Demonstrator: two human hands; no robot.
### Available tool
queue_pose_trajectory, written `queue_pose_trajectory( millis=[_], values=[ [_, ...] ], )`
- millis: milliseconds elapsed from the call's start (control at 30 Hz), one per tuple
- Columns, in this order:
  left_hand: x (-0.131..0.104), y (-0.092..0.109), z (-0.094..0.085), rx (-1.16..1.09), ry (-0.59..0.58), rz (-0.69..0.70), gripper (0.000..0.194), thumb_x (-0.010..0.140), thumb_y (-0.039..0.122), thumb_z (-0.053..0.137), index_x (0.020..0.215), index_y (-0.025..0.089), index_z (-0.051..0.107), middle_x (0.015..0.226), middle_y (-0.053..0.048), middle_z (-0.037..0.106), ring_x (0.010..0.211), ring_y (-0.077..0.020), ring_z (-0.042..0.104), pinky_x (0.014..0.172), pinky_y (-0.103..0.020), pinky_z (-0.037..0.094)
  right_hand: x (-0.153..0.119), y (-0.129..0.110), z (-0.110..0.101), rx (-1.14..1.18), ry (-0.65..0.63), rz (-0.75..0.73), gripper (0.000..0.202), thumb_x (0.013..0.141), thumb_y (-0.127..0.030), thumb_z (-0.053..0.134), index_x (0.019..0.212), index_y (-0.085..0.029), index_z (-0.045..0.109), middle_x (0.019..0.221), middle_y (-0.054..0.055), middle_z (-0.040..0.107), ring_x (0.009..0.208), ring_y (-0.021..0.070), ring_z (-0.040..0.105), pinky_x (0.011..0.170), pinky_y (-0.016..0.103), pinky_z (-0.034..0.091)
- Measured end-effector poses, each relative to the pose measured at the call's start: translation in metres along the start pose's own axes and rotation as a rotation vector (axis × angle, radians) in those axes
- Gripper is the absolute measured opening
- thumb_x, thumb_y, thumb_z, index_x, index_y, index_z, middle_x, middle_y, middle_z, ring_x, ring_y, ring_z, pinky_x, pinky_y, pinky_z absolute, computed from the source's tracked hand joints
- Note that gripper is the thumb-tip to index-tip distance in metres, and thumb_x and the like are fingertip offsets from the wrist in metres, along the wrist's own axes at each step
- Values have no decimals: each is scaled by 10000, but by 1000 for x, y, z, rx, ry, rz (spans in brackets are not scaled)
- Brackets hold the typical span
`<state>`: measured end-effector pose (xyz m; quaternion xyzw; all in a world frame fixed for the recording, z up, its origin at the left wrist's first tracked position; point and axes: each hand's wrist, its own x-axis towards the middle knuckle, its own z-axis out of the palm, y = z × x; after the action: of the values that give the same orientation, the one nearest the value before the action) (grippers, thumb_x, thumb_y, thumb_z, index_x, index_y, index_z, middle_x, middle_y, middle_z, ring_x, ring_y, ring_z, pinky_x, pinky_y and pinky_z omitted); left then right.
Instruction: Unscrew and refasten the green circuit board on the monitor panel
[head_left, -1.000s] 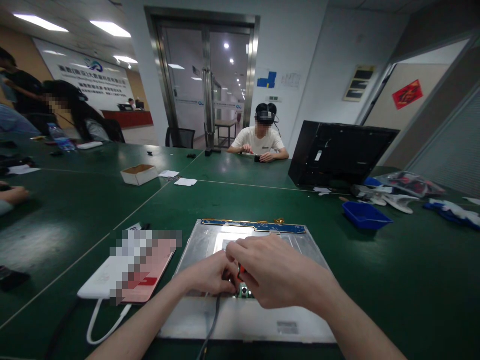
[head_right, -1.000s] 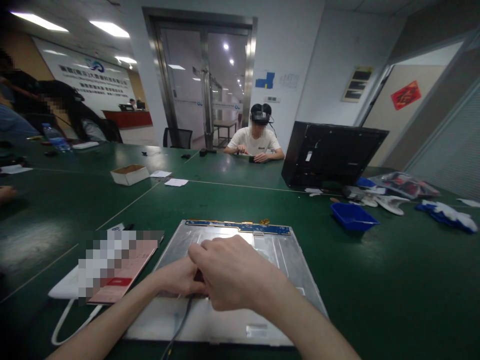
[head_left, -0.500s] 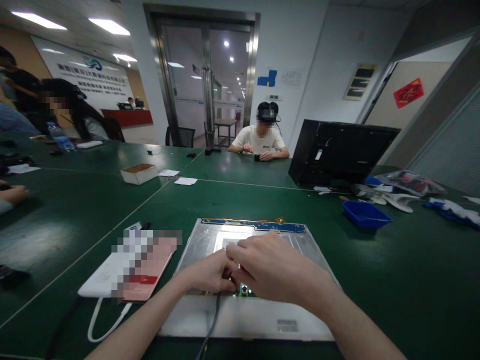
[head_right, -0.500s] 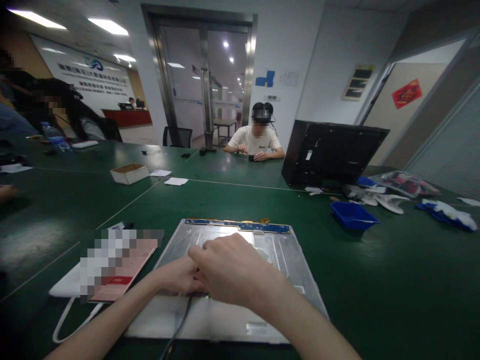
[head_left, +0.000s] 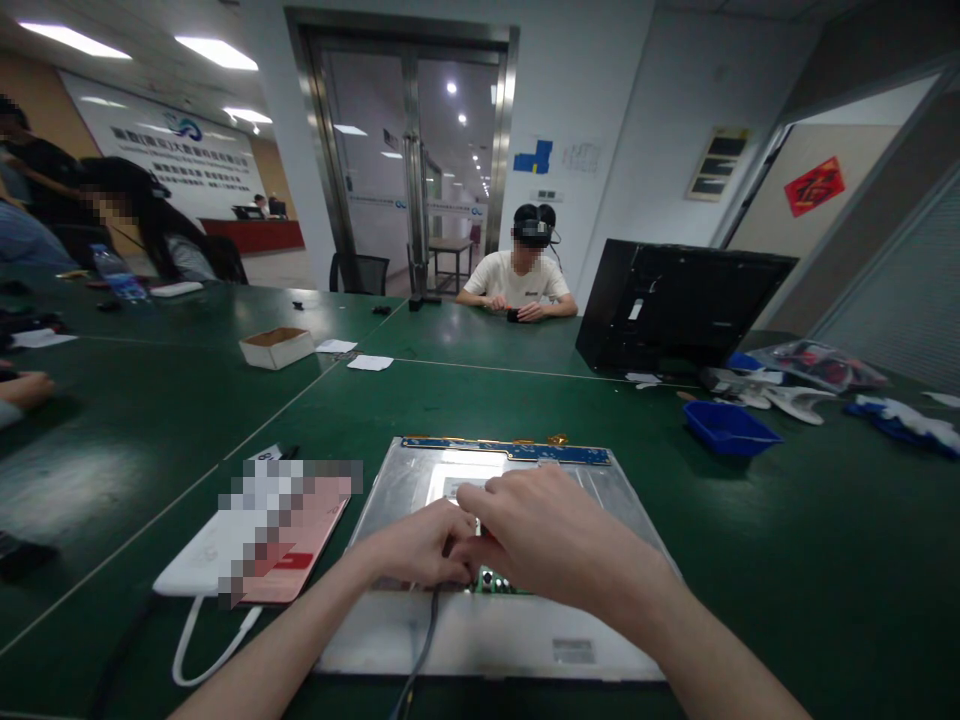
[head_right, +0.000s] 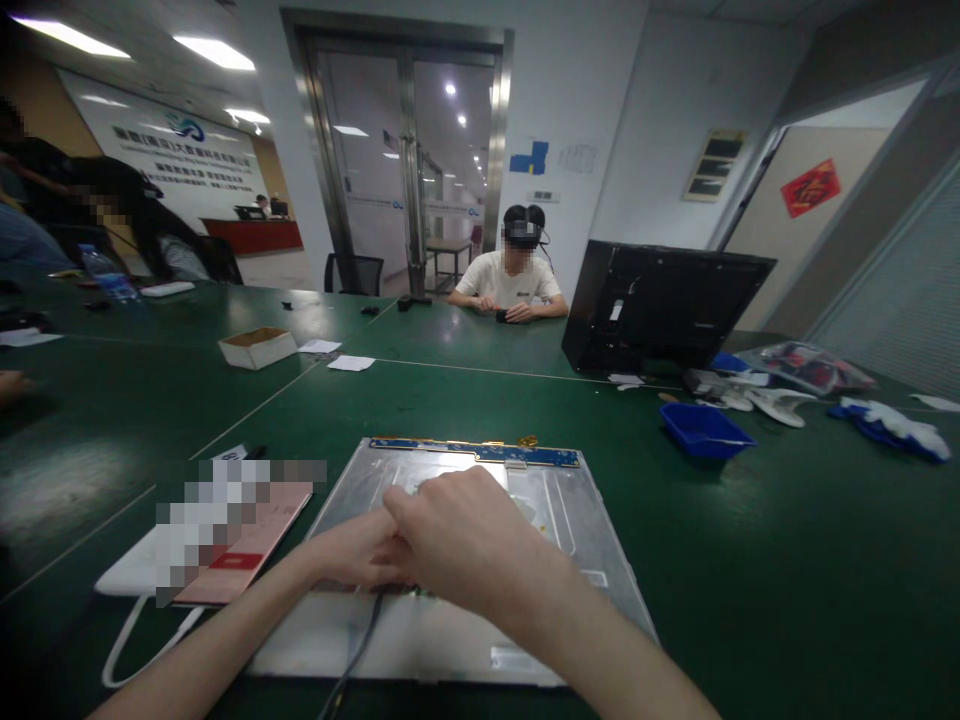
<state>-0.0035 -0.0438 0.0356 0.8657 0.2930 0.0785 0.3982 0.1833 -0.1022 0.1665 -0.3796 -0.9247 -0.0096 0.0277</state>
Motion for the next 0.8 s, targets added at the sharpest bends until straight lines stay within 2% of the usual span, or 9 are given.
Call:
queue_pose_trajectory(
  millis=[267, 400, 567, 800],
  values=[
    [2, -1, 4, -6, 10, -72, 102, 736, 222, 693, 811, 160, 723, 746, -20, 684, 702, -172, 593, 598, -227, 438, -2, -2, -2, -3, -20, -30, 127, 935, -266, 519, 930, -179, 611, 779, 41, 712, 610, 151, 602, 488, 286, 196],
    [1, -3, 4, 13, -5, -73, 120, 739, 210, 683, 836, 167, 738, 766, -25, 688, 699, -176, 595, 590, -226, 431, -5, 0, -5, 33, -21, -95, 91, 883, -209, 540, 967, -178, 555, 822, 33, 688, 627, 152, 583, 472, 283, 201],
    [0, -2, 6, -34, 6, -73, 106, 760, 207, 667, 836, 179, 736, 803, -18, 715, 736, -180, 622, 644, -233, 463, -7, 3, -6, 44, -49, -163, 169, 815, -143, 584, 971, -179, 527, 880, 33, 663, 674, 151, 580, 474, 272, 233],
    [1, 1, 3, -36, 9, -32, 97, 735, 206, 682, 795, 142, 725, 765, -36, 700, 673, -167, 604, 589, -235, 434, -5, 3, -2, 6, -31, -16, 140, 886, -284, 600, 986, -187, 600, 854, 49, 705, 728, 191, 641, 521, 280, 257]
  ],
)
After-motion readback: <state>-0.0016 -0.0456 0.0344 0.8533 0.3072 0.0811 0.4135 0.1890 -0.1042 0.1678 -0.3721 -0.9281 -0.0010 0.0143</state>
